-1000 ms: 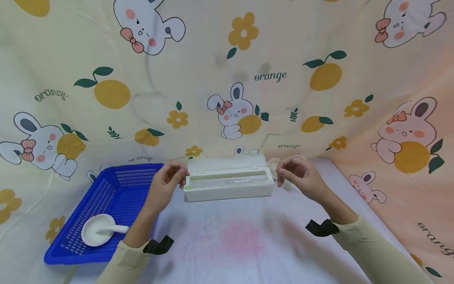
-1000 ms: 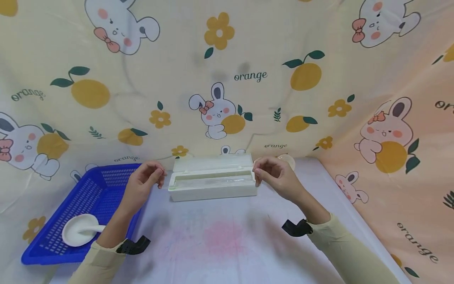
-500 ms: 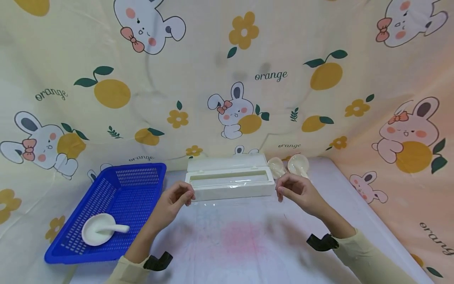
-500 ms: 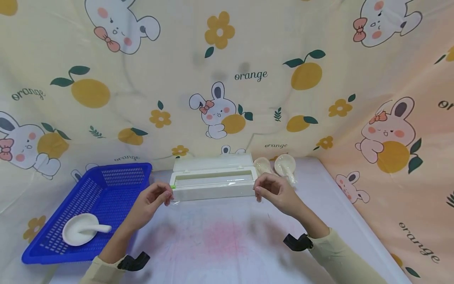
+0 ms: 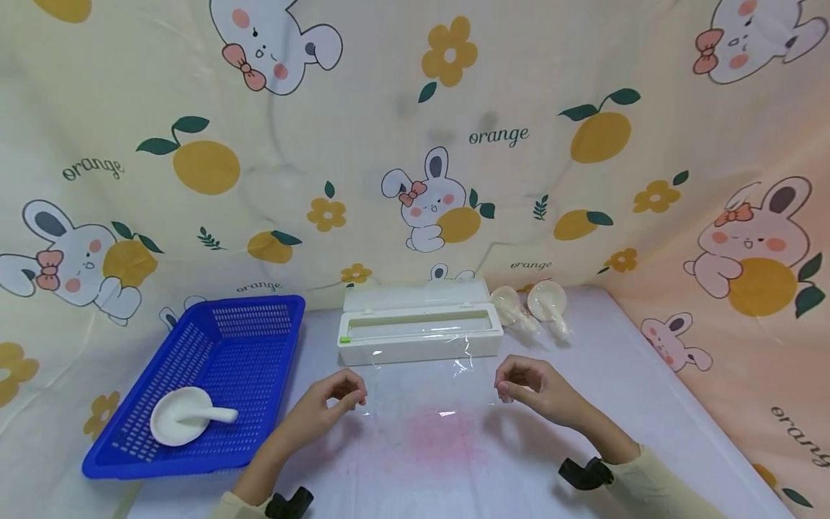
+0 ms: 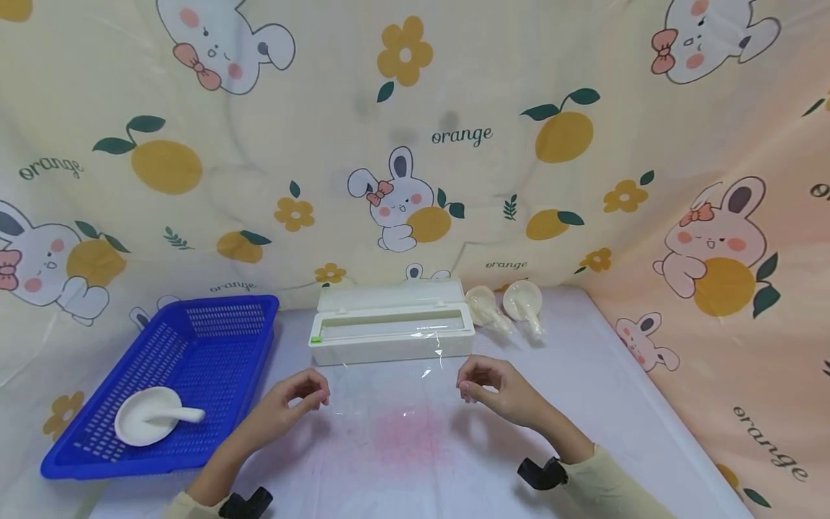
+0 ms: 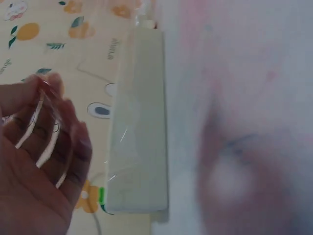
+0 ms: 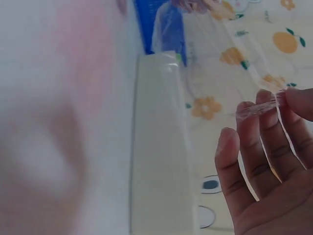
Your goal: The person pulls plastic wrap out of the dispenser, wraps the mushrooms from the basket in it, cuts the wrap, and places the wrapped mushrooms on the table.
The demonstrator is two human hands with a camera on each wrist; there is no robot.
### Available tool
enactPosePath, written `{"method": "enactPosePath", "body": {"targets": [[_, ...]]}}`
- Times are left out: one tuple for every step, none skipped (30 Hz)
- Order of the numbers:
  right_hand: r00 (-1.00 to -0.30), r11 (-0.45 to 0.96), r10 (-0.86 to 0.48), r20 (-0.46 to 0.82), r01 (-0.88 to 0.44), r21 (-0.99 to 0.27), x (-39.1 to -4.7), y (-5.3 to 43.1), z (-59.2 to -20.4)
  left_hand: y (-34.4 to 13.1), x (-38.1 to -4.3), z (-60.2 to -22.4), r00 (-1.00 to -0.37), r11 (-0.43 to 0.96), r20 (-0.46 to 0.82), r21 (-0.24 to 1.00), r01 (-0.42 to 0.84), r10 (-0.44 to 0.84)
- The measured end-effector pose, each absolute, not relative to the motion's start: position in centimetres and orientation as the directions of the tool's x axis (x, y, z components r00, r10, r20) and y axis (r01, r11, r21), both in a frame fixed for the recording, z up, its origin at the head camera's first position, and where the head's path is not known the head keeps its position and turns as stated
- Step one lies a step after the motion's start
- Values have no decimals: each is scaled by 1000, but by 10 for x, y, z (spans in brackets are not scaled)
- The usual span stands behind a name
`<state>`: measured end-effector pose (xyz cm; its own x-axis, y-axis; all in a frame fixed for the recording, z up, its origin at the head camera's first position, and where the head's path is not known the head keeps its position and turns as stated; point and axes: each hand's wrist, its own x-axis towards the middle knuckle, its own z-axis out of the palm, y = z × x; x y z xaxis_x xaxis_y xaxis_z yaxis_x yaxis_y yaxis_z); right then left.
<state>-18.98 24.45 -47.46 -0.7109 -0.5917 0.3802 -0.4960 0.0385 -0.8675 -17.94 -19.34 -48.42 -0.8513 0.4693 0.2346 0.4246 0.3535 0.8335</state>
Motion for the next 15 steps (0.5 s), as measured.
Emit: {"method": "enactPosePath", "body": {"targets": [[-715, 52, -595, 368, -491, -870, -188, 244, -478, -193, -178, -488, -850, 372, 225, 824, 426, 477], [-711, 61, -601, 365, -496, -866, -187, 244, -481, -192, -177, -491, -847, 390, 216, 814, 430, 485], [-710, 70, -606, 359, -497, -865, -186, 244, -484, -192, -176, -494, -843, 397, 211, 808, 436, 495], [-709, 79, -611, 353, -498, -863, -185, 244, -487, -191, -174, -497, -838, 404, 208, 801, 442, 505], [-705, 89, -615, 352, -506, -858, -184, 245, -490, -191, -173, -500, -829, 405, 210, 793, 454, 518], [-703, 98, -620, 348, -509, -855, -183, 245, -493, -191, -172, -502, -817, 402, 220, 784, 473, 533], [-705, 112, -622, 339, -510, -853, -181, 246, -495, -191, -171, -505, -808, 406, 226, 772, 490, 544], [-705, 126, -626, 334, -514, -849, -180, 246, -498, -191, -171, -508, -797, 408, 235, 758, 508, 556], [-711, 146, -626, 321, -511, -847, -179, 247, -500, -192, -170, -511, -788, 413, 245, 742, 527, 565], [-711, 160, -630, 314, -514, -843, -177, 247, -503, -193, -169, -514, -779, 422, 253, 724, 545, 573], [-712, 177, -632, 306, -517, -837, -176, 248, -504, -194, -169, -517, -771, 427, 260, 709, 561, 581], [-709, 188, -637, 301, -522, -832, -175, 249, -507, -195, -168, -519, -765, 433, 264, 697, 572, 587], [-709, 199, -641, 295, -524, -828, -173, 250, -508, -196, -167, -522, -760, 436, 264, 688, 580, 594], [-705, 210, -646, 293, -532, -820, -172, 250, -510, -197, -166, -524, -753, 432, 268, 684, 588, 601], [-700, 216, -651, 294, -543, -812, -171, 251, -511, -198, -165, -526, -748, 431, 269, 680, 594, 606]]}}
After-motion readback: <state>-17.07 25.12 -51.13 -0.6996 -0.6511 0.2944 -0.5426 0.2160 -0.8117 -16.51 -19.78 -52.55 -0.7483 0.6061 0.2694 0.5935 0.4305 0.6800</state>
